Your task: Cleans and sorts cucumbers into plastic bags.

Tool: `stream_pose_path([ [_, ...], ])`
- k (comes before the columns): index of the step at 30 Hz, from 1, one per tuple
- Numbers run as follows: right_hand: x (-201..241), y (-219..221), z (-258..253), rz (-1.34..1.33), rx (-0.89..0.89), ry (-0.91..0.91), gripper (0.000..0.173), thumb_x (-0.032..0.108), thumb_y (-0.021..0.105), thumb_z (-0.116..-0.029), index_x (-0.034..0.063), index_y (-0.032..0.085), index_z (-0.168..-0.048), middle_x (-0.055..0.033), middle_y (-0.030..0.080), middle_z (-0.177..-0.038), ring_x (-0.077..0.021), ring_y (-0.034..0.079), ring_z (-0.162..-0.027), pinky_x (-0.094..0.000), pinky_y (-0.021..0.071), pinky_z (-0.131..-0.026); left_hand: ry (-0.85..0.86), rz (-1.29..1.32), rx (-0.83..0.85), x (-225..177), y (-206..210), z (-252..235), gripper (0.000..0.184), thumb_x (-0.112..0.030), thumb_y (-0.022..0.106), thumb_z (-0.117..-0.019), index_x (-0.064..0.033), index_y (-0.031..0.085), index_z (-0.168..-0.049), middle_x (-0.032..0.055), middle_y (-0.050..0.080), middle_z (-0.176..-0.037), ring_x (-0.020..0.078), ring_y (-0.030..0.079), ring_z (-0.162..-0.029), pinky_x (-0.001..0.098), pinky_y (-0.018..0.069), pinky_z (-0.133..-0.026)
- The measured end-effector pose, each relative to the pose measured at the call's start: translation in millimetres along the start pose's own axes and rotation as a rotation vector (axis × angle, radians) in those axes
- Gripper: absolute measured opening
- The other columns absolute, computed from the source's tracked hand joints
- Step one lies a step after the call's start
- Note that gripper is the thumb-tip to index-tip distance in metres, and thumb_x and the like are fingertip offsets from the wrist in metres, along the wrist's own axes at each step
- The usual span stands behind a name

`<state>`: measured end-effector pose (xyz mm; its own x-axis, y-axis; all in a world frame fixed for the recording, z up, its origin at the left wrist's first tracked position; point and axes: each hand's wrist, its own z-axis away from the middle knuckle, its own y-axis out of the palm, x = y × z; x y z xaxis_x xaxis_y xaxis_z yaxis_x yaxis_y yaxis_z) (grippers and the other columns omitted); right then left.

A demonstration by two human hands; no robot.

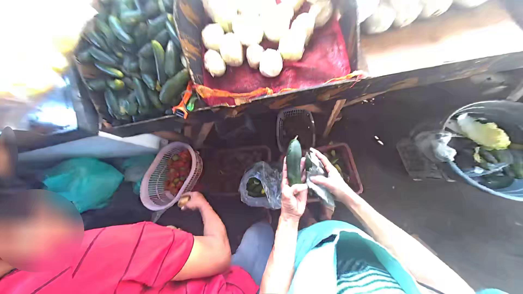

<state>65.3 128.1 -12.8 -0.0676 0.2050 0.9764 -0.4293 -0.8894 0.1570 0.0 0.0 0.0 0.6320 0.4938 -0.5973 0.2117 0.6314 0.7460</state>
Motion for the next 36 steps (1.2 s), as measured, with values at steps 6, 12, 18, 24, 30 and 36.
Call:
stream_pose_path([
  [6, 38.8, -16.4, 13.7, 0.419, -0.385, -0.405, 0.062, 0.022, 0.065, -0.0928, -0.0116, 0.048, -0.141, -0.0188, 0.071, -0.113, -0.015, 0.071, -0.099, -0.0333, 0.0577, -0.09, -0.092, 0.258, 0.147, 0.0, 53.5, 13.7, 0.096, 0.003, 0.076, -0.0622, -0.0075, 0.034, -0.148, 0.0165, 0.063, -0.136, 0.0251, 0.065, -0.123, 0.0387, 0.0551, -0.101],
  [12, 80.6, -31.4, 0.1, -0.083, -0.595, -0.239, 0.03, 0.021, 0.049, -0.1004, 0.0022, 0.052, -0.123, 0.0003, 0.066, -0.082, -0.0067, 0.067, -0.07, -0.0281, 0.0611, -0.069, -0.095, -0.022, 0.089, 24.4, 83.8, 19.0, 0.097, 0.004, 0.058, -0.077, -0.0222, 0.013, -0.159, 0.0137, 0.056, -0.142, 0.0259, 0.065, -0.115, 0.0446, 0.0592, -0.082],
  [18, 80.8, -26.1, 2.9, 0.428, -0.758, -0.321, 0.034, 0.024, 0.053, -0.1024, -0.0027, 0.073, -0.102, -0.0079, 0.07, -0.079, -0.0114, 0.066, -0.074, -0.0373, 0.0528, -0.073, -0.044, -0.18, 0.093, 12.6, 94.1, 13.3, 0.098, 0.012, 0.061, -0.0813, -0.0216, 0.015, -0.161, 0.017, 0.056, -0.135, 0.0252, 0.069, -0.099, 0.0412, 0.0618, -0.074],
  [24, 116.1, -39.8, 17.4, -0.225, -0.362, 0.007, 0.037, 0.02, 0.05, -0.1061, 0.004, 0.042, -0.138, -0.004, 0.066, -0.099, -0.0078, 0.068, -0.084, -0.0264, 0.0604, -0.077, -0.104, -0.051, 0.188, -8.3, 83.5, 6.7, 0.089, 0.006, 0.058, -0.0862, -0.0199, 0.016, -0.16, 0.0131, 0.06, -0.13, 0.0209, 0.07, -0.096, 0.0366, 0.0618, -0.073],
  [30, 105.7, -73.1, 11.4, -0.753, -0.287, -0.157, 0.055, 0.052, 0.024, -0.1094, 0.0095, 0.057, -0.12, -0.0066, 0.074, -0.1, -0.0164, 0.073, -0.092, -0.0354, 0.063, -0.08, 0.026, -0.087, 0.196, -6.5, 95.9, 5.0, 0.105, 0.012, 0.068, -0.075, -0.0175, 0.014, -0.16, 0.0164, 0.059, -0.13, 0.0241, 0.071, -0.092, 0.0378, 0.063, -0.067],
  [36, 111.0, -32.6, 4.8, -0.129, -0.457, -0.309, 0.071, 0.024, 0.061, -0.0957, 0.0023, 0.028, -0.155, -0.0115, 0.059, -0.134, -0.0099, 0.063, -0.112, -0.0291, 0.0555, -0.096, 0.377, -0.685, 0.232, 0.6, 125.4, 10.7, 0.097, 0.016, 0.072, -0.0713, 0.003, 0.029, -0.157, 0.0202, 0.046, -0.153, 0.0178, 0.057, -0.13, 0.0318, 0.0509, -0.106],
])
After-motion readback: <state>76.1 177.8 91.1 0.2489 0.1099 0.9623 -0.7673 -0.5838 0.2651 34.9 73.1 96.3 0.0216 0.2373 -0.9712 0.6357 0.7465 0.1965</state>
